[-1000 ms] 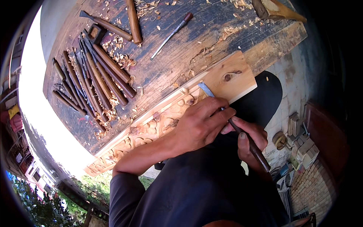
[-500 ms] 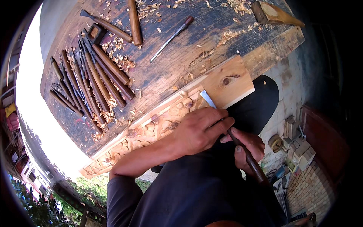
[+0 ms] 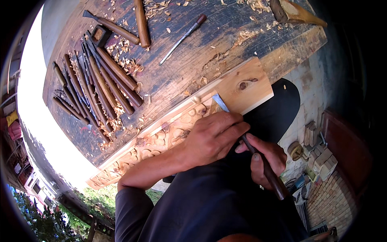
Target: The person carves decorative patterns into a wooden board using various chisels and a mallet. They handle different chisels one at a time, positioning them against the wood and striking them with a mallet or pushing by hand to remove material.
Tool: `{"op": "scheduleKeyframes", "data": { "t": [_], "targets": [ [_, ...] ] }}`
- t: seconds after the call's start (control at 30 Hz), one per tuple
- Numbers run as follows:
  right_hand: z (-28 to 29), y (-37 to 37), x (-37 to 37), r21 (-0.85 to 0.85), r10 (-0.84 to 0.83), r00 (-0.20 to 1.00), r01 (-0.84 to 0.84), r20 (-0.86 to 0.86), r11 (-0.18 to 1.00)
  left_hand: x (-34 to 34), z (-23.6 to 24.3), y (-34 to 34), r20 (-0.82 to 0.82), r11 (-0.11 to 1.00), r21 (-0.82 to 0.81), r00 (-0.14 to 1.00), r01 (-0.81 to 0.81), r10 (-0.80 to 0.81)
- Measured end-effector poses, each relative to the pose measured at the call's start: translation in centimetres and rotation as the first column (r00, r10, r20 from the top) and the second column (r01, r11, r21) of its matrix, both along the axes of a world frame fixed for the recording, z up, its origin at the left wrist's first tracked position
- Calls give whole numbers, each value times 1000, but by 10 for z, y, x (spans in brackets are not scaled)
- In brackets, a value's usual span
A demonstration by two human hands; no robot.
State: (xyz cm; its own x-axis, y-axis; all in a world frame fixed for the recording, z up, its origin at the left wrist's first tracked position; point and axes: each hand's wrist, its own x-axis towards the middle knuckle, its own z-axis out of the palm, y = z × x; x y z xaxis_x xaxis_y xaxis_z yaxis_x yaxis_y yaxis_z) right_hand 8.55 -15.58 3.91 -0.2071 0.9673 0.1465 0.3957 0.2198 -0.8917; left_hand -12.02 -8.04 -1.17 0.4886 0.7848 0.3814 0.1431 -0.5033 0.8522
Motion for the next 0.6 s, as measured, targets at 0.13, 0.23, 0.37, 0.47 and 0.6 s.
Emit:
{"op": "scheduleKeyframes", "data": {
  "t": [0.13, 0.23, 0.37, 0.47, 0.6],
  "targets": [
    [6, -2, 2, -81, 52, 998, -50, 25, 995, -1, 1, 0, -5, 1000, -12, 1000, 1, -1],
    [-8, -4, -7, 51, -79, 997, 80, -15, 996, -1, 0, -1, -20, 1000, -13, 999, 26, -26],
    [-9, -4, -13, 37, -126, 992, 126, -7, 991, -3, -2, 2, -13, 999, -30, 1000, 22, -23],
    [-5, 3, -16, 18, -105, 994, 105, -25, 994, 0, 2, 2, 2, 998, -59, 1000, -17, 17],
    [-12, 0, -11, 32, -70, 996, 72, -50, 997, -2, 2, 3, -6, 999, -34, 1000, -20, 20]
  ]
}}
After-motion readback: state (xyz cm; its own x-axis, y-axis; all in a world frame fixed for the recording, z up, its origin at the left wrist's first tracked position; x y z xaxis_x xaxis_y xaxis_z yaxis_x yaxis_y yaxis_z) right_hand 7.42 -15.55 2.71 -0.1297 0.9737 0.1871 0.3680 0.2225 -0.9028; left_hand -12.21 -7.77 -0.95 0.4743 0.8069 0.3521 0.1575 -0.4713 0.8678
